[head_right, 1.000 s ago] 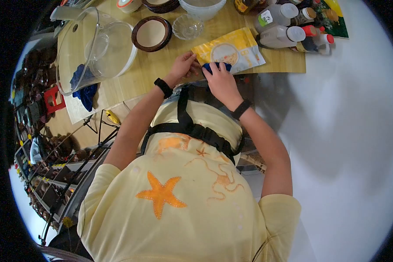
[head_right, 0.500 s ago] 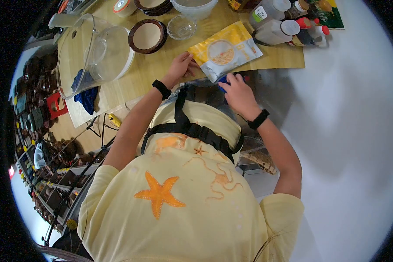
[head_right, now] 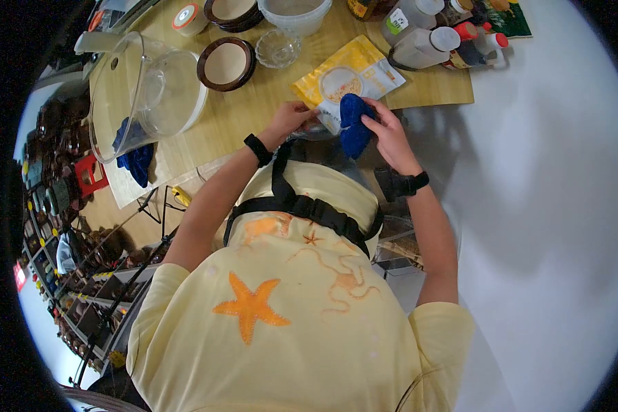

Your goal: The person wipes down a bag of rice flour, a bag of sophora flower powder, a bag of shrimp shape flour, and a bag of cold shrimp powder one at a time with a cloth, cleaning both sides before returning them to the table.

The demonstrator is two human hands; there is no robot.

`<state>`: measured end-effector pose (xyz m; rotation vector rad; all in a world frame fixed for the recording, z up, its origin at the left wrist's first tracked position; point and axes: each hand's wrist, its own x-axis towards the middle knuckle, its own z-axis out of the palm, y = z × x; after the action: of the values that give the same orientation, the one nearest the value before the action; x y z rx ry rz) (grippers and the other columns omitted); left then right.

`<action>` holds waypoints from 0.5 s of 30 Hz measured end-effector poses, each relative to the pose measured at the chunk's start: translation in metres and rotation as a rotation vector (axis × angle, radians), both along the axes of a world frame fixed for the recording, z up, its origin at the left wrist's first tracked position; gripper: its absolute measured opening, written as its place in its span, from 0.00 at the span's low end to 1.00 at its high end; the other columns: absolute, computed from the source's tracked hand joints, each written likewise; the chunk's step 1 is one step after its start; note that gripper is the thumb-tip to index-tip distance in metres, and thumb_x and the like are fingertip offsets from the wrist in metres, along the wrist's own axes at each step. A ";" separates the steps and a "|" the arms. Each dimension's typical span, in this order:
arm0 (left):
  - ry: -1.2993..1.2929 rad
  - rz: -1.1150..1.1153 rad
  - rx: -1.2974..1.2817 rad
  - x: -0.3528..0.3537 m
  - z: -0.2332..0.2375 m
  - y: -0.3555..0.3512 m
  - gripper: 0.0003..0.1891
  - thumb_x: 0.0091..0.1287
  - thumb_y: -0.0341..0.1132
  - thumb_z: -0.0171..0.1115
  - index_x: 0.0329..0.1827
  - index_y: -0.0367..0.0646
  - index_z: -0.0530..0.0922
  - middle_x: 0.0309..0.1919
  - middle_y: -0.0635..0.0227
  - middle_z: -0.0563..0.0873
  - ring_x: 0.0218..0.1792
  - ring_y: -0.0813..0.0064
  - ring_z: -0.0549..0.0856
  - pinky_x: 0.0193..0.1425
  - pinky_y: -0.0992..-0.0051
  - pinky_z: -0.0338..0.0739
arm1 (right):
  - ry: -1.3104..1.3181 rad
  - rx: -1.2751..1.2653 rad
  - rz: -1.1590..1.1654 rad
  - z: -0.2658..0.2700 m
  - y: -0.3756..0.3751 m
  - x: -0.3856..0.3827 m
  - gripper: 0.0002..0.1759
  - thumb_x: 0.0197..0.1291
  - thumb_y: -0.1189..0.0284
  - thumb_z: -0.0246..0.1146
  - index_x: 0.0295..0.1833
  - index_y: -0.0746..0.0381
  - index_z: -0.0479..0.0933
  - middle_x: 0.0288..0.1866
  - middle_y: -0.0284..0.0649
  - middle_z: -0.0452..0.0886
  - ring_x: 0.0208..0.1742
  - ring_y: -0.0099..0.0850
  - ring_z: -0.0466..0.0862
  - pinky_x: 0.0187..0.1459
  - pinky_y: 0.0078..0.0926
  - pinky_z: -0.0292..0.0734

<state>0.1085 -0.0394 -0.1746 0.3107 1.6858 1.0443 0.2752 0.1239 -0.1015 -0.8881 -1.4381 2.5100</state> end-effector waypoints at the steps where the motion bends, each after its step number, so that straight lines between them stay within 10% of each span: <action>1: 0.026 0.022 -0.004 0.001 0.001 0.000 0.14 0.62 0.40 0.63 0.41 0.36 0.78 0.28 0.68 0.84 0.19 0.83 0.79 0.21 0.83 0.70 | 0.002 -0.058 -0.016 0.000 0.001 0.001 0.21 0.62 0.77 0.56 0.61 0.66 0.67 0.51 0.38 0.76 0.51 0.25 0.75 0.54 0.22 0.70; 6: 0.048 0.226 0.044 -0.013 -0.001 -0.016 0.12 0.64 0.38 0.59 0.42 0.37 0.79 0.27 0.69 0.83 0.20 0.82 0.80 0.21 0.83 0.70 | -0.019 -0.083 -0.017 -0.002 0.001 0.002 0.19 0.62 0.77 0.56 0.59 0.66 0.68 0.53 0.38 0.75 0.52 0.23 0.75 0.53 0.22 0.71; 15: -0.060 0.058 -0.098 -0.019 0.035 -0.029 0.12 0.64 0.36 0.57 0.40 0.35 0.79 0.26 0.68 0.84 0.20 0.81 0.81 0.21 0.83 0.71 | 0.183 1.413 0.406 0.011 -0.039 -0.050 0.21 0.47 0.80 0.61 0.50 0.58 0.77 0.47 0.38 0.75 0.48 0.38 0.75 0.49 0.32 0.72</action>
<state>0.0896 -0.0687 -0.1400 0.1663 1.6938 1.0000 0.2256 0.0849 -0.0909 -0.0652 -2.7281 0.9978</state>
